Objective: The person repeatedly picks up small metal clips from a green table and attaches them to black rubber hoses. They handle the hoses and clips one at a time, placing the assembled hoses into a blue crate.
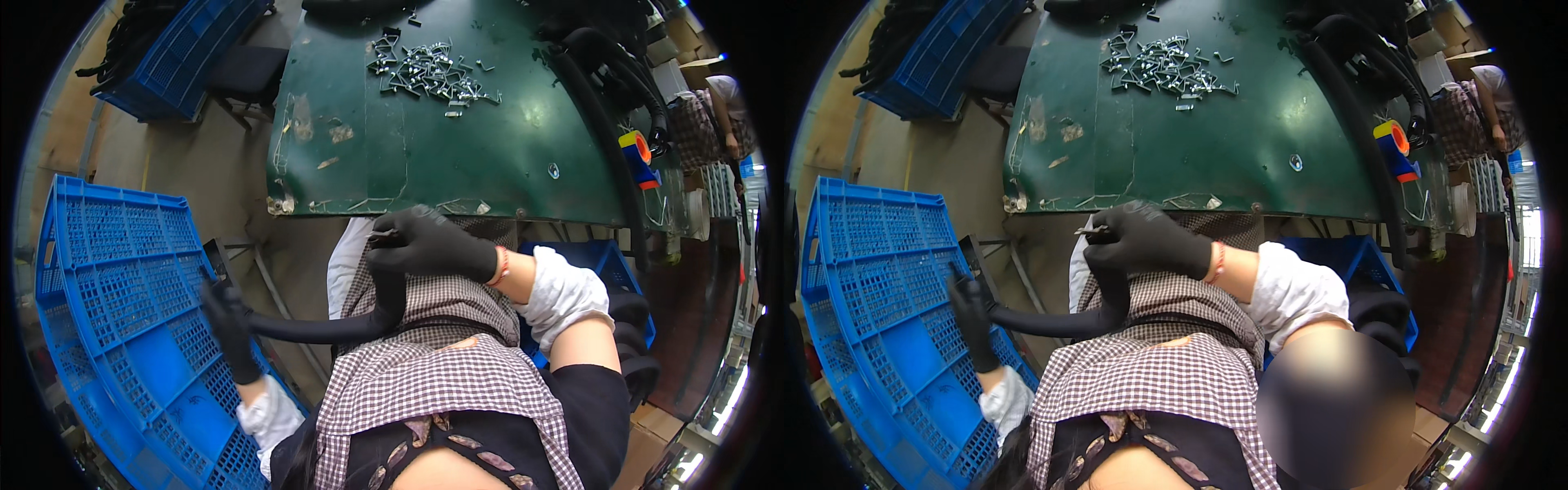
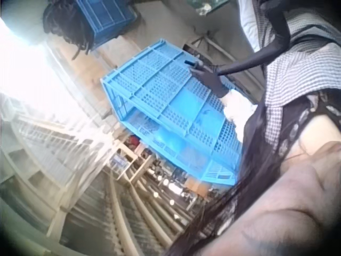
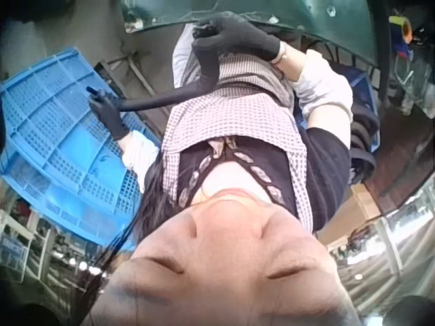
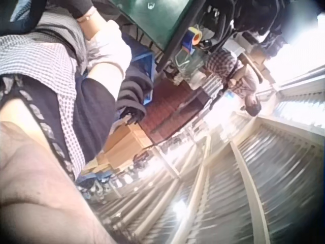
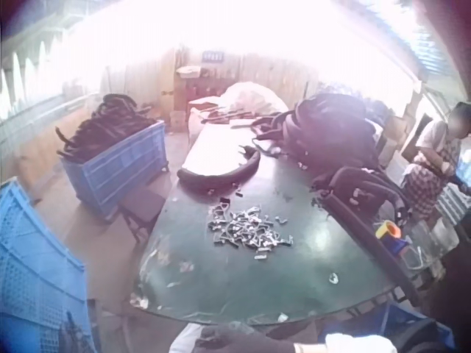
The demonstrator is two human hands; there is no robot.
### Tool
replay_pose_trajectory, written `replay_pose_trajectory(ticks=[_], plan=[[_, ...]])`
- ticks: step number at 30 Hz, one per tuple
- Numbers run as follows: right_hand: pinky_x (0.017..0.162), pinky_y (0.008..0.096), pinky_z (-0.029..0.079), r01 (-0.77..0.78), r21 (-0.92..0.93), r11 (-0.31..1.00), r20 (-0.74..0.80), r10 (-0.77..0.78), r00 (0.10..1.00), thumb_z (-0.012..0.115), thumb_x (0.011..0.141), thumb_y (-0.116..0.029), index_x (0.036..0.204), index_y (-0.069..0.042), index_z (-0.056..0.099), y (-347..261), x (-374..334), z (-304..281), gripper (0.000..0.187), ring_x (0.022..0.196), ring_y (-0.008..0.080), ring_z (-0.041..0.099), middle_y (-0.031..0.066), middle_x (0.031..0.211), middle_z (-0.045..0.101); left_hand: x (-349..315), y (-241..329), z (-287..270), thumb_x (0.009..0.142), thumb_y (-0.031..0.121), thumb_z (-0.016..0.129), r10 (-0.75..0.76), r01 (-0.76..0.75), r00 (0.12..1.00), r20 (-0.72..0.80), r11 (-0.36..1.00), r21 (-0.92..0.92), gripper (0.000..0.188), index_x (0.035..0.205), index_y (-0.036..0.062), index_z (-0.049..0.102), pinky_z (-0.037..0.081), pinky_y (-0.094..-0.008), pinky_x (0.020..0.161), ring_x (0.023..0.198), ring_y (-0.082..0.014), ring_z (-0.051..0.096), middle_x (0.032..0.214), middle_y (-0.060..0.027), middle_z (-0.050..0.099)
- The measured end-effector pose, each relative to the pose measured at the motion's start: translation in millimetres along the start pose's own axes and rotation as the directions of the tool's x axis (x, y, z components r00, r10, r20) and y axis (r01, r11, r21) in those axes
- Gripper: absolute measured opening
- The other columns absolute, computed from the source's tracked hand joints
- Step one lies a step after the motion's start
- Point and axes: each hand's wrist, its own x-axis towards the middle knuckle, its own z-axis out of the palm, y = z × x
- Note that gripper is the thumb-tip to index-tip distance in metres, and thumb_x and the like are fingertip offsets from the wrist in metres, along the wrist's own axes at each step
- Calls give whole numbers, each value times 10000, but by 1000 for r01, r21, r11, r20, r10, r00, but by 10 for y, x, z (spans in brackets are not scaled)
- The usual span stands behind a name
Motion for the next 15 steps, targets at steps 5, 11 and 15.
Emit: replay_pose_trajectory(ticks=[5, 11, 15], plan=[[680, 364, 498, -46, -41, 998, 24, 47, 999, 675, 855, -370, 896, 18, 658, 4, 227, 346, 391, 712, 254, 659, 176, 747, 651, -246, 1819, 338, 723, 364, 813, 359, -191, 813, 459, 908, -372, 968, 1438, -28, 292, 318, -434, 1083, 1333, -403, 377, 1457, -287, 302], [597, 380, 508, -121, -457, 881, -374, -67, 925, 683, 854, -382, 894, -27, 678, 0, 260, -485, 357, 672, 303, 657, 146, 735, 662, -93, 1756, 369, 789, 65, 719, 142, 242, 782, 607, 827, -507, 667, 1373, 2, 403, 465, -386, 917, 1054, -297, 606, 1184, -228, 569], [635, 409, 516, -416, -709, 570, -651, -302, 696, 685, 832, -347, 877, -74, 640, 344, 490, -1070, 281, 755, 316, 650, 153, 779, 639, -42, 1806, 373, 805, 67, 705, 174, 103, 854, 491, 867, -487, 643, 1356, -28, 388, 465, -384, 909, 1053, -302, 606, 1182, -231, 572]])
